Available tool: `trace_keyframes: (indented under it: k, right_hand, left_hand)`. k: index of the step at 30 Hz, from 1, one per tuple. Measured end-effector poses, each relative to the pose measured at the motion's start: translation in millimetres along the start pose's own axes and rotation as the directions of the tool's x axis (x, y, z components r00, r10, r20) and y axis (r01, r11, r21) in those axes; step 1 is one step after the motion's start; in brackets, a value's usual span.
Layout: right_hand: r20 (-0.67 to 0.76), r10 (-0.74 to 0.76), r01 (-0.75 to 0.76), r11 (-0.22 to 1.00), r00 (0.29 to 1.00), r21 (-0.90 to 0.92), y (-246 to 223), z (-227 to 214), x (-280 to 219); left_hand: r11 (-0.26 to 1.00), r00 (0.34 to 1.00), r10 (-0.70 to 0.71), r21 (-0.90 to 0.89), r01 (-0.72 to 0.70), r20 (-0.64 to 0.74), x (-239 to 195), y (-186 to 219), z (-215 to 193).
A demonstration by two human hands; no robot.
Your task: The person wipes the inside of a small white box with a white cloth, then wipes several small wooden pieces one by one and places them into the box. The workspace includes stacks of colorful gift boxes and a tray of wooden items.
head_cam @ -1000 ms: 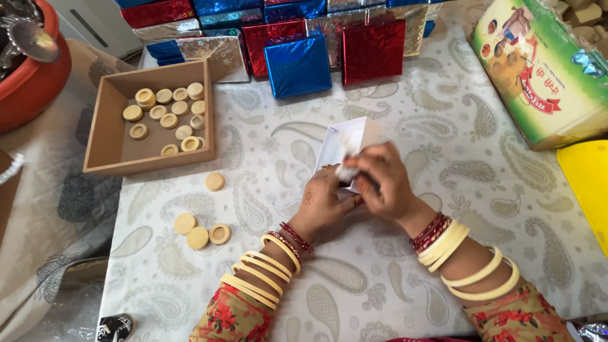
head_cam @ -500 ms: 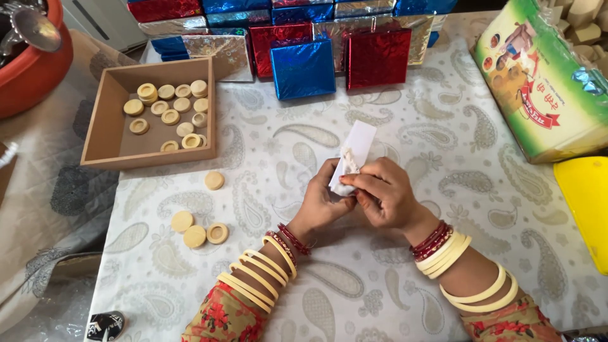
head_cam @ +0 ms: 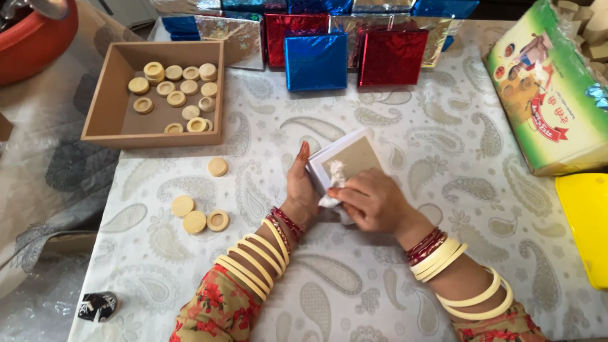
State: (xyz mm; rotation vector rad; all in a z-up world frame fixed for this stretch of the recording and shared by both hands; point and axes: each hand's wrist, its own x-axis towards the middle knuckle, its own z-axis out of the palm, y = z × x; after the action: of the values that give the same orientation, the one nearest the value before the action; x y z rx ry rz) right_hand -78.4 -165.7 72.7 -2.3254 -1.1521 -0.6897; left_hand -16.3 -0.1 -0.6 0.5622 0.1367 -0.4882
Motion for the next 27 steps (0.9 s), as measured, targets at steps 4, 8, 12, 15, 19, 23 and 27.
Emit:
trace_keyframes:
  k: [4,8,12,15,19,23,27]
  right_hand:
    - [-0.056,0.041,-0.049,0.987,0.998,-0.155,49,9,-26]
    - [-0.239,0.323,-0.371,0.908,0.916,-0.195,56,23,-34]
    - [-0.191,0.042,-0.078,0.979,0.981,-0.188,-5,10,2]
    - [-0.147,-0.032,-0.008,0.964,0.989,-0.264,9,21,-8]
    - [-0.322,0.286,-0.365,0.905,0.902,-0.217,54,16,-28]
    - [-0.358,0.308,-0.382,0.911,0.881,-0.156,49,23,-29]
    - [-0.162,-0.059,0.012,0.962,0.985,-0.273,-2,19,-8]
  left_hand:
    - [0.995,0.988,-0.086,0.031,0.091,-0.128,1,2,9]
    - [0.992,0.984,-0.067,0.094,0.083,-0.164,8,-6,0]
    - [0.999,0.998,-0.033,-0.027,0.034,0.049,42,-38,-59]
    - [0.992,0.993,-0.122,-0.038,0.122,0.003,34,-26,-43]
    - [0.989,0.982,-0.076,0.109,0.096,-0.175,3,-9,5]
    - [0.984,0.995,-0.008,0.174,0.026,-0.102,11,-17,-5]
    - [0.994,0.997,-0.043,0.094,0.050,-0.067,43,-35,-53]
